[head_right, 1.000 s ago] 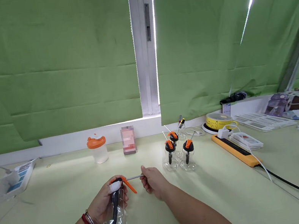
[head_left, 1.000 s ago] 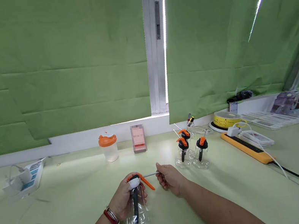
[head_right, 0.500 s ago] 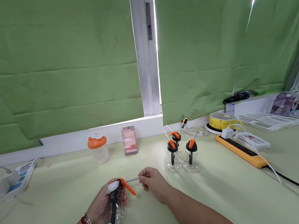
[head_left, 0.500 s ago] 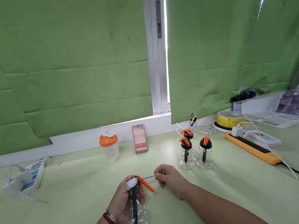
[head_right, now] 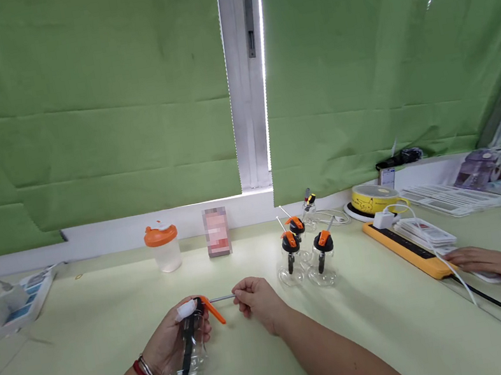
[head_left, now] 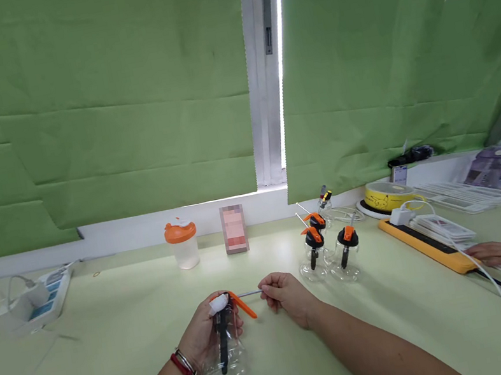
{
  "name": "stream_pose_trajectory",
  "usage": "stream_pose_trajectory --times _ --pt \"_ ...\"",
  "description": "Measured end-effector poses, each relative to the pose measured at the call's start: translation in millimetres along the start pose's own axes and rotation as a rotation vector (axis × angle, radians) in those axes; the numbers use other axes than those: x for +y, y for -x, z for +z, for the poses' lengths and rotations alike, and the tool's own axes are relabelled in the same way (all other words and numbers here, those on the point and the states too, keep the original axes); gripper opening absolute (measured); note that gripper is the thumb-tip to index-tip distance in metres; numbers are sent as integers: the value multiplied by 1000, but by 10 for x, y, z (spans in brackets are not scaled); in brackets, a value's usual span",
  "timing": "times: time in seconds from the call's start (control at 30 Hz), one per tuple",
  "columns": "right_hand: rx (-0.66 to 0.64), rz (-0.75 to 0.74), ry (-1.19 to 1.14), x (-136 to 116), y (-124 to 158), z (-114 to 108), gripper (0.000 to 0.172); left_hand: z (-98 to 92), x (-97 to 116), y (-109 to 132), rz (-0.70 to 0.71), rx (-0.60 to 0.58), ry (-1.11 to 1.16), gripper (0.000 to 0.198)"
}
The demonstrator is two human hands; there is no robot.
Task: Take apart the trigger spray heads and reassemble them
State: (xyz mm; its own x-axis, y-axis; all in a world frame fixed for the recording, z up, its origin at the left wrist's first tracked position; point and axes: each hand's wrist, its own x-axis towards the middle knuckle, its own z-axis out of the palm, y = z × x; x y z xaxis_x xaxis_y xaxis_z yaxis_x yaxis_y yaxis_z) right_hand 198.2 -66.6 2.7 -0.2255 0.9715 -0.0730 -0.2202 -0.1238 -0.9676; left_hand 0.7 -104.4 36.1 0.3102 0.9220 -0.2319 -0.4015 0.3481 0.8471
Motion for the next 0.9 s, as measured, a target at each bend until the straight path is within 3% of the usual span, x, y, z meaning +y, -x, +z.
stream_pose_trajectory --times 0.2,0.4,0.57,0.7,0.9 --pt "24 10 -6 0 -8 14 35 -16 -3 -13 -3 16 24 16" --pt "56 -132 12 38 -40 -4 28 -81 -19 -47 -33 9 74 18" --pt "19 -101 23 42 -84 -14 35 -146 -6 -99 -54 33 102 18" --pt "8 -60 90 36 -208 -6 34 -146 27 -165 -46 39 94 15" --pt "68 -164 20 80 -429 -4 31 -181 143 -379 -125 64 110 26"
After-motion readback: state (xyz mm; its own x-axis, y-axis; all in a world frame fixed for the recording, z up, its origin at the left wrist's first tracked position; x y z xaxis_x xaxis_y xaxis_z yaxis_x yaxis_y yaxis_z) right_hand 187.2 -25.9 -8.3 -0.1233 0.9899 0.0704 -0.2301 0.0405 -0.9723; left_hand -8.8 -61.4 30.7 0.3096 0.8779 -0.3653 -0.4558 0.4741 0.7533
